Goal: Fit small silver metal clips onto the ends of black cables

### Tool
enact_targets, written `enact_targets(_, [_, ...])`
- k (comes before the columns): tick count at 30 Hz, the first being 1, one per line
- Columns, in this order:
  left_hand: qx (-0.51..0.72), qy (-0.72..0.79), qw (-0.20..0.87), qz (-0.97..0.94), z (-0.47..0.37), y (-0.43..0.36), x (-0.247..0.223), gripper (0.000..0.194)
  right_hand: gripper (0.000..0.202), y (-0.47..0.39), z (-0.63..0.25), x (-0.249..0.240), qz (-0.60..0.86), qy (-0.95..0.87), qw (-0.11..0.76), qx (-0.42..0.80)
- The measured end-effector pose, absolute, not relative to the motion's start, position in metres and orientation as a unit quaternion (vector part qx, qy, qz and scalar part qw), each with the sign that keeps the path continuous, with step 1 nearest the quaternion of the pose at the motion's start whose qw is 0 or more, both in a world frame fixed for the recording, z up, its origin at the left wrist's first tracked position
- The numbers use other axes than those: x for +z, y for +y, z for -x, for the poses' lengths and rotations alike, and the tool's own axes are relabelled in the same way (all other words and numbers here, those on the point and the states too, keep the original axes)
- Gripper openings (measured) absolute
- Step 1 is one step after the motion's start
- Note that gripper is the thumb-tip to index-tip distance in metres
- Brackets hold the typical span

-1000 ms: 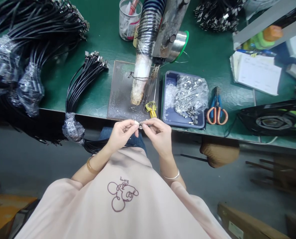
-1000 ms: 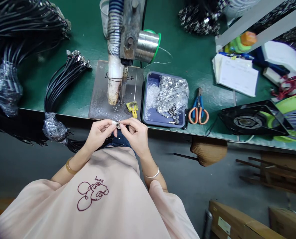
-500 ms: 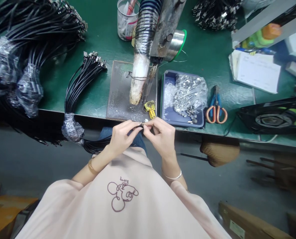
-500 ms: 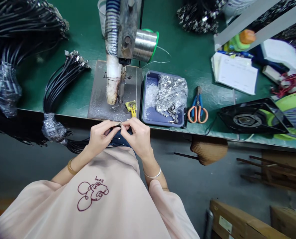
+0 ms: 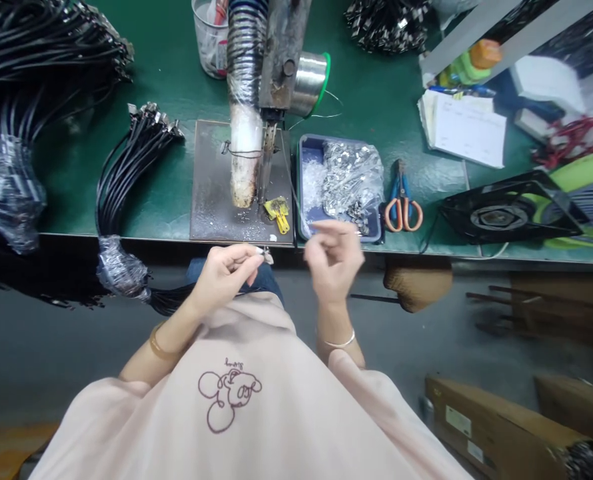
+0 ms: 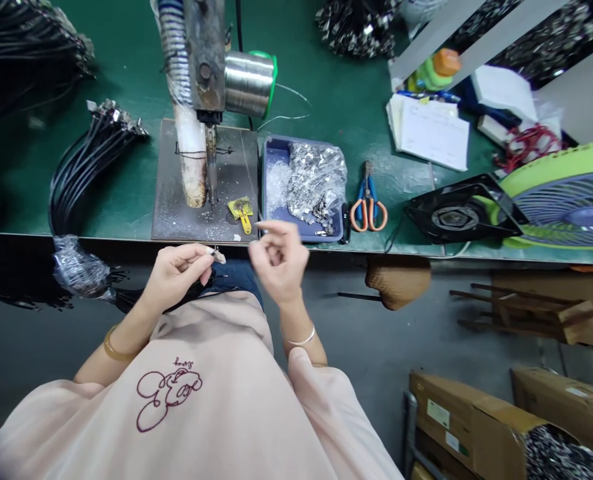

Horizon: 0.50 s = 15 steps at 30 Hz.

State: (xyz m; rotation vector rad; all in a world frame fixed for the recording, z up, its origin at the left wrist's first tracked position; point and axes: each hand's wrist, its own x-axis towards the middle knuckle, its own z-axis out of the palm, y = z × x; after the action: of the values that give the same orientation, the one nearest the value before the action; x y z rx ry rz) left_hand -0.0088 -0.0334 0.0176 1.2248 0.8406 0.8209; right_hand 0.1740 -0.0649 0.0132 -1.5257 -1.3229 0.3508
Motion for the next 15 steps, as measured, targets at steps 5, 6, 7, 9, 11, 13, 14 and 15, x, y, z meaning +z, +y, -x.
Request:
enact_targets(5, [0.279, 0.285, 0.772, -0.495, 0.011, -0.027, 0.017, 0.036, 0.013, -0.058, -0.243, 0.024, 0.717, -0.538, 0.434, 0.086])
enact_targets(6, [0.287, 0.286, 0.787, -0.466, 0.009, -0.025, 0.013, 0.039, 0.012, -0.055, -0.255, 0.024, 0.726, -0.557, 0.394, 0.084])
enact_targets(7, [0.299, 0.293, 0.796, -0.437, 0.007, -0.023, 0.009, 0.041, 0.014, -0.052, -0.266, 0.022, 0.731, -0.576, 0.357, 0.082])
enact_targets(9, [0.323, 0.315, 0.803, -0.390, 0.003, -0.019, 0.000, 0.045, 0.019, -0.047, -0.281, 0.018, 0.730, -0.612, 0.293, 0.077])
enact_targets(11, [0.337, 0.334, 0.800, -0.367, -0.001, -0.017, -0.005, 0.046, 0.019, -0.040, -0.289, 0.012, 0.720, -0.643, 0.251, 0.078])
enact_targets(13, [0.347, 0.348, 0.792, -0.362, -0.003, -0.016, -0.006, 0.046, 0.016, -0.034, -0.292, 0.008, 0.708, -0.664, 0.227, 0.080])
enact_targets(14, [0.351, 0.357, 0.787, -0.361, -0.004, -0.017, -0.007, 0.045, 0.015, -0.032, -0.292, 0.006, 0.705, -0.671, 0.218, 0.077])
enact_targets(15, [0.356, 0.367, 0.780, -0.361, -0.004, -0.017, -0.007, 0.044, 0.015, -0.030, -0.292, 0.005, 0.704, -0.675, 0.209, 0.069])
